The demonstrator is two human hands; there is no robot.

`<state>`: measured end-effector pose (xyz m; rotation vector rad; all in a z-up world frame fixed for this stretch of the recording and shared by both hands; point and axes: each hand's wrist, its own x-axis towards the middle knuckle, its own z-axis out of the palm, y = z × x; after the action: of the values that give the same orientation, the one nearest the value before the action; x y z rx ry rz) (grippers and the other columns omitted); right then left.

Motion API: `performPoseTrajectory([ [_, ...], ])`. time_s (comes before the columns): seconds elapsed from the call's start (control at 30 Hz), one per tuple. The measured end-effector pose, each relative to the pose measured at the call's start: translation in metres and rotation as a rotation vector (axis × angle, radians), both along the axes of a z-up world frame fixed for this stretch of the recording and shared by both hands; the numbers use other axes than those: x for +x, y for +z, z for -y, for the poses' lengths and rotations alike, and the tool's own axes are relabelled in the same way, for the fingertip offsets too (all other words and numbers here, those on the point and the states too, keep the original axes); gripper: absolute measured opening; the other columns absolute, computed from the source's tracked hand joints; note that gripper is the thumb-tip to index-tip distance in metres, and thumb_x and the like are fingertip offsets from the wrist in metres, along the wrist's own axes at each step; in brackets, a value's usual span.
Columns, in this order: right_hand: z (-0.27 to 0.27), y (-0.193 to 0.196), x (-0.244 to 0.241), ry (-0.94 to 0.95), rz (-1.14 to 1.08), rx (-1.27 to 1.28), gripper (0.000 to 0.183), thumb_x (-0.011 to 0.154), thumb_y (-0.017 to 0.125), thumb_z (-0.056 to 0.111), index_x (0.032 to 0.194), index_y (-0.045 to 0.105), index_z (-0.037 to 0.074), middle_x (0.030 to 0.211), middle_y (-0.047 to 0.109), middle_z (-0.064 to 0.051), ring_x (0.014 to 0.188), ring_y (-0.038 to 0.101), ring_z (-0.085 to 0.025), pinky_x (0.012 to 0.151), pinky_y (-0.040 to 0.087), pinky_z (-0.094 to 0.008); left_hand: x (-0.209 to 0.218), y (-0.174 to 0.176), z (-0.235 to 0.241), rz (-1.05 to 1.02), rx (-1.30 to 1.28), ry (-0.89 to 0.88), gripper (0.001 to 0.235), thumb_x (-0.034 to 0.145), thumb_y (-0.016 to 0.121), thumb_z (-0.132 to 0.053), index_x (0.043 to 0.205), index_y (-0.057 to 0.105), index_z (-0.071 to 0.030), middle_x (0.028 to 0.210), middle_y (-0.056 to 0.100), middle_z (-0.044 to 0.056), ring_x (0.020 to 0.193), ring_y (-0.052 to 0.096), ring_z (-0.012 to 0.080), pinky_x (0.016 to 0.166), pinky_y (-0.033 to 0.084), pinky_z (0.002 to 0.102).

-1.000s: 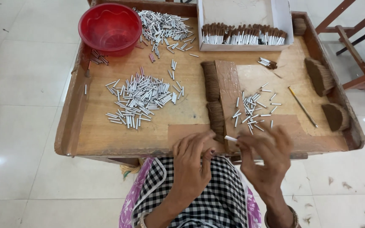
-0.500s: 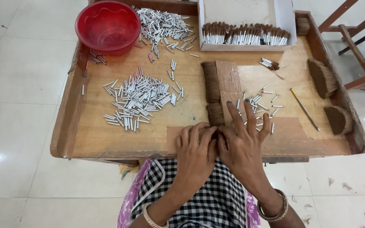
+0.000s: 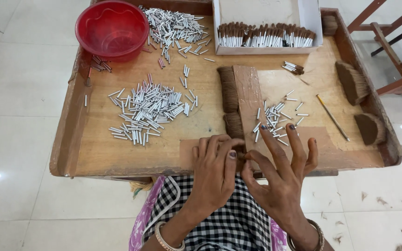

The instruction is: Assembling small hand-held brushes by inserting brown bristles into silver metal ferrules at a wooden workbench.

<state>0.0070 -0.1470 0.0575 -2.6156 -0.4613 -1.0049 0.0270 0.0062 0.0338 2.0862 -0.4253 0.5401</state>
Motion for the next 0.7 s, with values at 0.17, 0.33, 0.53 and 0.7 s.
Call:
performPoseTrajectory([
  [0.17,-0.008,0.024,-0.005,-0.011,-0.011,0.017,0.019,0.082,0.081,0.011,0.100,0.077,0.010,0.143,0.061,-0.012,0.146,0.037,-0.040,0.121,0.018,-0.059,-0.008,0.001,0.001,0.012,-0.020,-0.033,0.017,0.101,0.059,-0.020,0.104,0.068,-0.006,0.110,0.061,0.009,0.105,0.053,0.0280,0.088,0.036,0.042],
  [0.33,0.003,0.004,-0.002,0.230,-0.228,0.417,0.035,0.074,0.081,0.000,0.108,0.077,0.006,0.112,0.077,-0.005,0.117,0.068,-0.026,0.097,0.056,-0.039,-0.016,0.003,-0.005,0.004,-0.035,-0.022,0.016,0.102,0.058,-0.020,0.100,0.068,-0.007,0.106,0.062,0.007,0.098,0.052,0.0273,0.084,0.036,0.042],
  [0.53,-0.002,-0.002,-0.003,0.244,-0.071,0.498,0.028,0.081,0.061,-0.020,0.094,0.074,0.001,0.091,0.077,-0.007,0.077,0.076,-0.014,0.068,0.059,-0.024,-0.017,0.001,-0.017,-0.097,-0.286,-0.122,0.029,0.106,0.059,-0.029,0.099,0.074,-0.006,0.098,0.072,0.003,0.094,0.056,0.0205,0.088,0.041,0.037],
  [0.7,-0.007,0.007,-0.001,0.348,-0.183,0.489,0.020,0.081,0.071,-0.016,0.093,0.073,0.000,0.090,0.076,-0.009,0.077,0.075,-0.013,0.064,0.061,-0.023,-0.013,-0.008,-0.020,-0.272,-0.413,-0.152,0.020,0.091,0.076,-0.028,0.090,0.079,-0.008,0.085,0.077,-0.001,0.070,0.049,0.0139,0.075,0.042,0.032],
])
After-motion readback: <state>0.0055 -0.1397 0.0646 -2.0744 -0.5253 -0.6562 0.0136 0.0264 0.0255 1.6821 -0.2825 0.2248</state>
